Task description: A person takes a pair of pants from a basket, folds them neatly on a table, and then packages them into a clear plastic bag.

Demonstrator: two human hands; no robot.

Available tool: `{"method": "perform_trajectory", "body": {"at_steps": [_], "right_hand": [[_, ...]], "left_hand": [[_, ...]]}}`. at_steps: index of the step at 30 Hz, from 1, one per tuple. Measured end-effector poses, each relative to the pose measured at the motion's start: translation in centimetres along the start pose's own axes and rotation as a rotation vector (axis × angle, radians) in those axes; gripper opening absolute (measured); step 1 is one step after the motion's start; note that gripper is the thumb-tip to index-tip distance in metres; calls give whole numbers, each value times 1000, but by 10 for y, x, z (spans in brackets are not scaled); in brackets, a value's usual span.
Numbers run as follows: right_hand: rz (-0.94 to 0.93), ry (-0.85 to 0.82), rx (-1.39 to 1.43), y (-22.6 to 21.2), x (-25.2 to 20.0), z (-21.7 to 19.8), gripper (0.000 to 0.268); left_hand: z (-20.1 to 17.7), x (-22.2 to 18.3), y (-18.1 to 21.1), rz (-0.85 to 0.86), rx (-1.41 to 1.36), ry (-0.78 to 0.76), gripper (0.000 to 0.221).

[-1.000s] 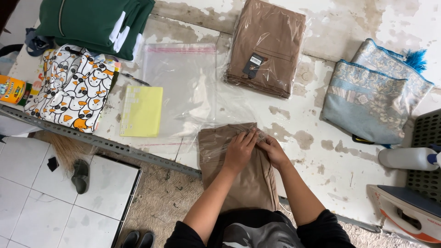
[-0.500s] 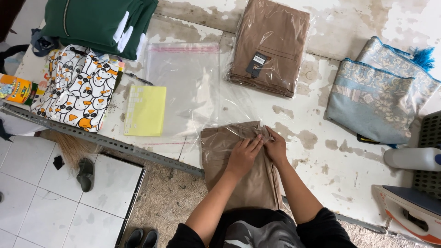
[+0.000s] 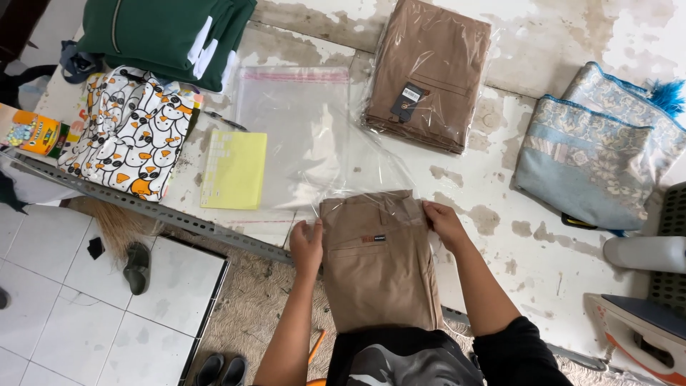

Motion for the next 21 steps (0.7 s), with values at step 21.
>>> {"method": "perform_trajectory", "body": {"at_steps": [21], "right_hand": [[-168,181,-405,63,-101,-34,34]], "left_hand": [[-18,-49,-42,-104,-172,-210,43]]}}
Point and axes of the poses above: each hand's wrist, its own x-axis towards the middle knuckle, its own z-axis out of the palm, y = z × x, the point moved 4 cm from there along x, towards the middle knuckle, and after that the axes turned 8 degrees about y, right-handed, at the moved point
